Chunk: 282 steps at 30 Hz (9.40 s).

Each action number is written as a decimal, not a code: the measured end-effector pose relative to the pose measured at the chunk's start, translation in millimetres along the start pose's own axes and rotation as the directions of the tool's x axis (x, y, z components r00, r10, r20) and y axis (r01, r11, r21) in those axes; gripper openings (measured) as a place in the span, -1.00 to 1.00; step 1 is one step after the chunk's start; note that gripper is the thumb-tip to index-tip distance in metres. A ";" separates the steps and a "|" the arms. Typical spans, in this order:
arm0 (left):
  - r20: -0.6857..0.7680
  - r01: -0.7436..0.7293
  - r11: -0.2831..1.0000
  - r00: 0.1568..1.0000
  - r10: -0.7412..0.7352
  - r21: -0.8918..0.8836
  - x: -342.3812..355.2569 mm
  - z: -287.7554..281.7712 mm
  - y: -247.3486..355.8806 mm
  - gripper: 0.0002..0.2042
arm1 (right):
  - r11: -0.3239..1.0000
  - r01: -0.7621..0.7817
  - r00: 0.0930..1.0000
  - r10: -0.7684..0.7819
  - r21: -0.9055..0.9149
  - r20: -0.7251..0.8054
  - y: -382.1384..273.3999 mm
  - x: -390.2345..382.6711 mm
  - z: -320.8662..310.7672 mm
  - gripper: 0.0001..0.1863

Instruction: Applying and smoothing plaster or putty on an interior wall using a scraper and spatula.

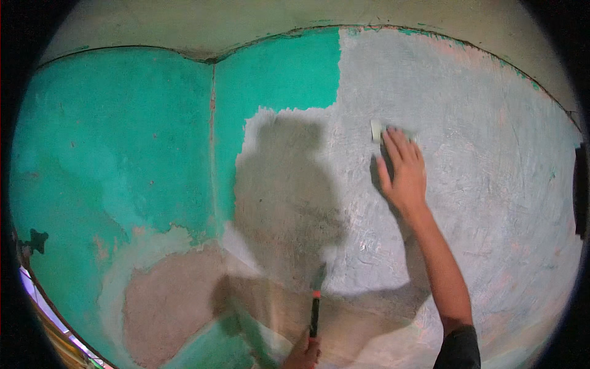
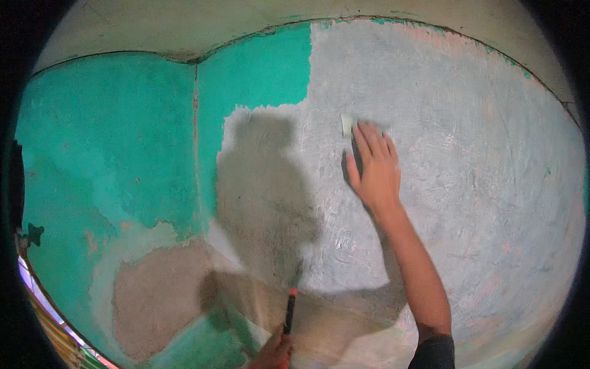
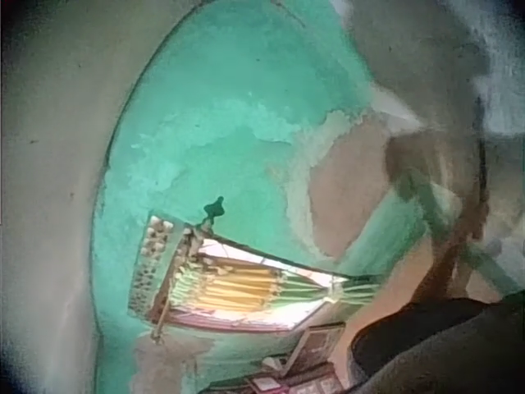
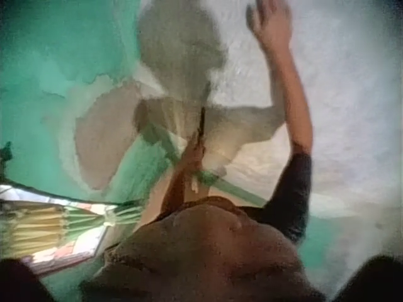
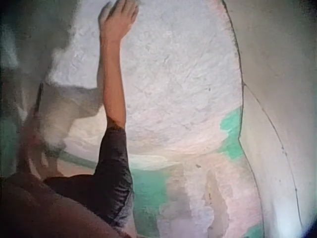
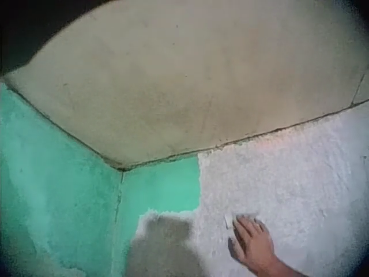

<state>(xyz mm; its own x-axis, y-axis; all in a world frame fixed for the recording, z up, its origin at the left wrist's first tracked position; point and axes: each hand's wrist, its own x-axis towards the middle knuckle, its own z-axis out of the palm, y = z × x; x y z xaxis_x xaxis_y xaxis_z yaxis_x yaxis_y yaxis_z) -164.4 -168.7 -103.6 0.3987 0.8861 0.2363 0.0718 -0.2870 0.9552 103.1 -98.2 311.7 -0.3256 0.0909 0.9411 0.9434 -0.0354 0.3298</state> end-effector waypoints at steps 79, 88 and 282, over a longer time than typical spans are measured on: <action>0.268 0.442 0.668 0.896 -0.353 -0.598 -53.1 78.7 12.4 -0.42 | 0.910 0.346 0.883 -0.398 0.226 0.250 -123.9 17.3 140.8 -0.44; 0.293 0.495 0.657 0.868 -0.400 -0.569 -61.3 49.5 54.7 -0.44 | 0.848 0.477 0.739 -0.529 0.230 0.417 -151.0 28.0 165.3 -0.36; -0.171 -0.203 0.483 0.765 0.622 0.852 176.8 -240.3 257.9 -0.68 | 0.995 0.086 0.987 -0.093 0.058 0.131 -25.4 -20.1 18.6 -0.45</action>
<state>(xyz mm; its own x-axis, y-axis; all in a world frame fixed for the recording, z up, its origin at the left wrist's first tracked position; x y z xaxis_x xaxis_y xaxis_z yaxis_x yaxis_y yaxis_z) -295.0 1.4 227.2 0.1935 0.5611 0.8048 0.7329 -0.6280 0.2616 87.0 -80.6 283.0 -0.4008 0.2233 0.8885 0.9140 0.0304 0.4047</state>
